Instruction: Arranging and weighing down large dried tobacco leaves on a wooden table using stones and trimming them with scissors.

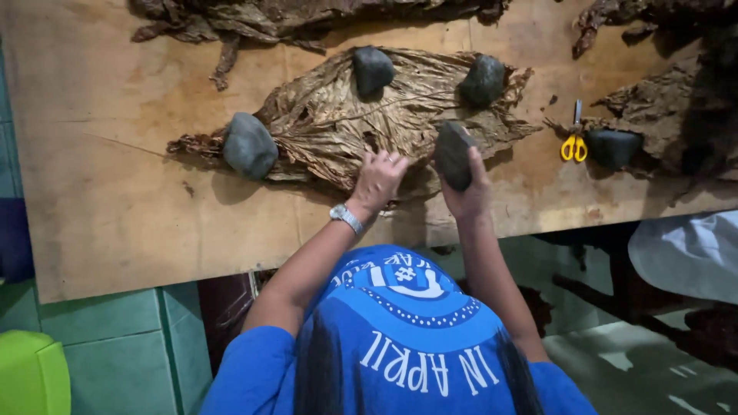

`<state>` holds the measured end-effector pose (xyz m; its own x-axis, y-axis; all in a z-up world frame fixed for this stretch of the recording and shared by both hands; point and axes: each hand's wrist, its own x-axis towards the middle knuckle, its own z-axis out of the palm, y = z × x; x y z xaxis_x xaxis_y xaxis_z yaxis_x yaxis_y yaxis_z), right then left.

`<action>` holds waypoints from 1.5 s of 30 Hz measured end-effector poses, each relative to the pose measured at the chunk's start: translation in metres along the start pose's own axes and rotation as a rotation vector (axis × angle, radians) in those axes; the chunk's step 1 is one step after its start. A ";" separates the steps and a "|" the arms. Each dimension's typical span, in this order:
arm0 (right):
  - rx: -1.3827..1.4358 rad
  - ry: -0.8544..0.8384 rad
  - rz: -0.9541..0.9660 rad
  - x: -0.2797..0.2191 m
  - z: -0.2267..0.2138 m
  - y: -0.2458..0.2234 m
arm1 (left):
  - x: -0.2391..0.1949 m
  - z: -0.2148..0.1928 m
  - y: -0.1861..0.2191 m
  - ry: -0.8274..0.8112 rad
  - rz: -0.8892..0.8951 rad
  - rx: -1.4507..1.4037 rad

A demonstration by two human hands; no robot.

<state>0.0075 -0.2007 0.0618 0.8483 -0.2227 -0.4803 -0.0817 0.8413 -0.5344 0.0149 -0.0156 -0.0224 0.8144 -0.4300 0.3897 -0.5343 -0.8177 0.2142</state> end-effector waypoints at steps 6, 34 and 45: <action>-0.570 -0.495 -0.331 0.023 0.008 0.049 | -0.037 -0.004 0.014 0.101 -0.054 -0.145; -1.873 -0.821 -0.970 0.015 0.083 0.096 | -0.112 -0.096 -0.037 -0.436 -0.623 0.069; -2.252 -1.056 -0.669 0.109 0.149 0.203 | -0.136 -0.092 -0.046 -0.238 -0.414 0.117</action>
<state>0.1614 0.0193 0.0045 0.7713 0.6274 -0.1067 0.5799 -0.7619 -0.2884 -0.0925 0.1154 -0.0030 0.9894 -0.1245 0.0750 -0.1372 -0.9701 0.2003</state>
